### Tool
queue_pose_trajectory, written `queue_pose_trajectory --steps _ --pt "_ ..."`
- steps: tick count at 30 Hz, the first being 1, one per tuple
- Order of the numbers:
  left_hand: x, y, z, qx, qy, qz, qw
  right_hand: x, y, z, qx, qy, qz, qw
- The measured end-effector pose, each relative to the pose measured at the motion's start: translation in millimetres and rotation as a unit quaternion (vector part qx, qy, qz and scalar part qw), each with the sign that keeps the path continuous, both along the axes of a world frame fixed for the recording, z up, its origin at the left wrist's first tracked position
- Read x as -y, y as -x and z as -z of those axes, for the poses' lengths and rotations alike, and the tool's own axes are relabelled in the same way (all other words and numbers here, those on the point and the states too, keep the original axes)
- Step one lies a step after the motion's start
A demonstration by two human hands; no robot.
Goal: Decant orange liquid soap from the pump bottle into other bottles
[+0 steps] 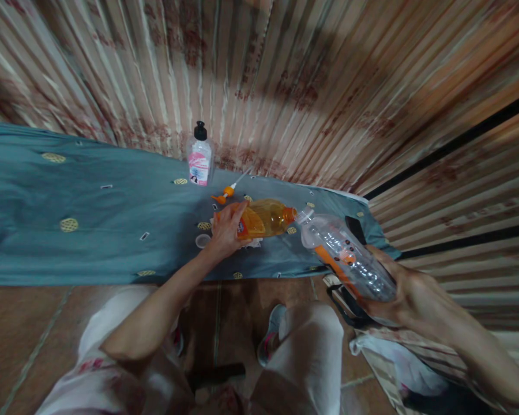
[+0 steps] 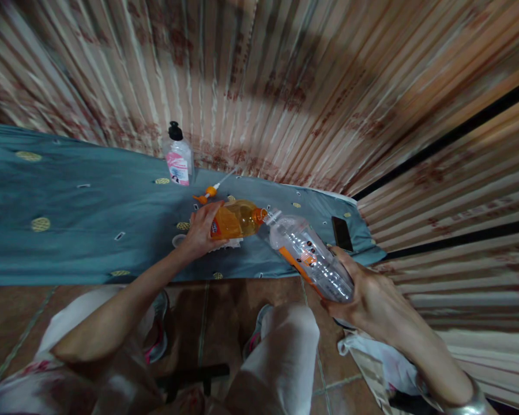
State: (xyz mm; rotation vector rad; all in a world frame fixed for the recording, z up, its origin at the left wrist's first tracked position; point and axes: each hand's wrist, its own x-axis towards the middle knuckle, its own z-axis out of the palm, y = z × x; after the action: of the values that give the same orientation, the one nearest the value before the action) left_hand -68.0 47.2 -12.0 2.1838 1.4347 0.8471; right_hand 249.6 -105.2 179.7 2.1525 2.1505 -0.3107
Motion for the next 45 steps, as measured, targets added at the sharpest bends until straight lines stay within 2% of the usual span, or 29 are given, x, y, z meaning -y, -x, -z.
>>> queue_pose_trajectory --steps 10,20,29,45 --pt "0.4 0.0 -0.8 -0.002 -0.004 -0.002 1.000 1.2 -1.3 -0.2 -0.015 -0.013 -0.020 1.000" --pt "0.1 -0.3 0.6 0.001 -0.001 -0.004 1.000 -0.3 1.0 -2.8 -0.009 0.003 0.006 1.000" --pt "-0.4 0.6 2.6 0.002 -0.004 0.003 1.000 -1.0 1.4 -2.1 -0.023 -0.010 -0.018 1.000" --pt "1.4 -1.0 -3.8 0.001 0.005 -0.006 1.000 0.1 5.1 -4.6 -0.014 -0.006 -0.020 1.000"
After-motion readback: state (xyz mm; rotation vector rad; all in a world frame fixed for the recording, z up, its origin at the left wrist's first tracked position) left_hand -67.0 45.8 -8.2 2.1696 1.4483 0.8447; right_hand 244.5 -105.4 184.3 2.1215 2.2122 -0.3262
